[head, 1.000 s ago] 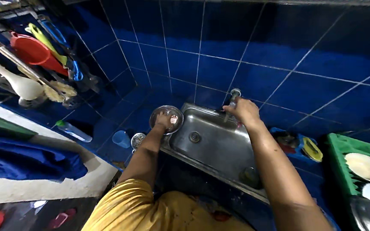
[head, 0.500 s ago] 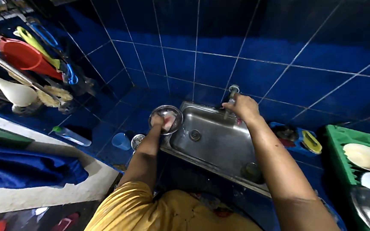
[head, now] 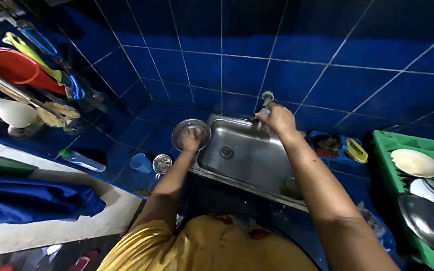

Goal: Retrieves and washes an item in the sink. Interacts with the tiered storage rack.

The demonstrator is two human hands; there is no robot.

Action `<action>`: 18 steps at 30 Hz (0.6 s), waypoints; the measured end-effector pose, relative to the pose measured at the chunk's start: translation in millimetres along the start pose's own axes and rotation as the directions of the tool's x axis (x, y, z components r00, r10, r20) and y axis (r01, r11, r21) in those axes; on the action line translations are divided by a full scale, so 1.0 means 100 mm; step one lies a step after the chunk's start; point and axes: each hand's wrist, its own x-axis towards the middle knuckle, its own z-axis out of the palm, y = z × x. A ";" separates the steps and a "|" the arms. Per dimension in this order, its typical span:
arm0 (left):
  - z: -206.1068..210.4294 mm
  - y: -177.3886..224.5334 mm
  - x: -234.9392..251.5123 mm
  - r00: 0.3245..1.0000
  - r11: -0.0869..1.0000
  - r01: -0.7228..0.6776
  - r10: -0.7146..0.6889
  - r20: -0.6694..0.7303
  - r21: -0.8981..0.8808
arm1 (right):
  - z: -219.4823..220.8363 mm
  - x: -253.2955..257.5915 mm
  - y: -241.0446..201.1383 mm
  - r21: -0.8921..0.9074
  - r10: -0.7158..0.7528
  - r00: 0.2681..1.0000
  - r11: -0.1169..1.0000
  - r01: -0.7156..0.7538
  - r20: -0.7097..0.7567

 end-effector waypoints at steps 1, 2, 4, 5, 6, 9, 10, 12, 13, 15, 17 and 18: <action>0.06 0.02 -0.16 0.997 0.998 -0.063 0.062 -0.042 -0.029 | 0.08 -0.12 0.11 0.066 -0.036 0.998 0.997 0.039 -0.053; 0.12 0.03 -0.34 0.986 0.987 -0.150 0.145 -0.076 -0.055 | 0.16 -0.29 0.24 0.147 -0.067 0.992 0.986 0.083 -0.111; 0.24 0.02 -0.76 0.954 0.953 -0.296 0.292 -0.070 -0.066 | 0.30 -0.73 0.58 0.302 -0.051 0.983 0.948 0.103 -0.175; 0.31 0.00 -0.97 0.941 0.938 -0.338 0.338 -0.014 -0.071 | 0.39 -1.00 0.78 0.372 -0.005 0.986 0.926 0.068 -0.169; 0.35 -0.05 -1.16 0.925 0.925 -0.370 0.375 0.057 -0.083 | 0.49 -1.28 0.97 0.430 0.056 0.990 0.903 0.004 -0.128; 0.35 -0.08 -1.56 0.851 0.881 -0.363 0.446 0.277 -0.302 | 0.70 -2.07 1.34 0.519 0.255 0.965 0.819 -0.246 0.054; 0.31 0.01 -1.65 0.804 0.850 -0.312 0.474 0.358 -0.425 | 0.73 -2.28 1.35 0.564 0.314 0.945 0.765 -0.310 0.095; 0.18 0.35 -1.81 0.650 0.784 -0.063 0.502 0.571 -0.617 | 0.79 -2.59 1.22 0.712 0.430 0.892 0.582 -0.394 0.142; 0.14 0.55 -1.90 0.563 0.757 0.093 0.496 0.661 -0.647 | 0.87 -2.68 1.13 0.789 0.486 0.864 0.476 -0.390 0.133; 0.12 0.94 -2.11 0.403 0.704 0.350 0.481 0.778 -0.617 | 1.07 -2.77 0.93 0.891 0.536 0.842 0.352 -0.286 0.058; 0.15 1.24 -2.30 0.289 0.662 0.500 0.479 0.829 -0.557 | 1.24 -2.82 0.74 0.902 0.478 0.877 0.402 -0.159 -0.059; 0.16 1.36 -2.38 0.278 0.650 0.534 0.469 0.838 -0.541 | 1.29 -2.85 0.63 0.894 0.431 0.899 0.427 -0.134 -0.072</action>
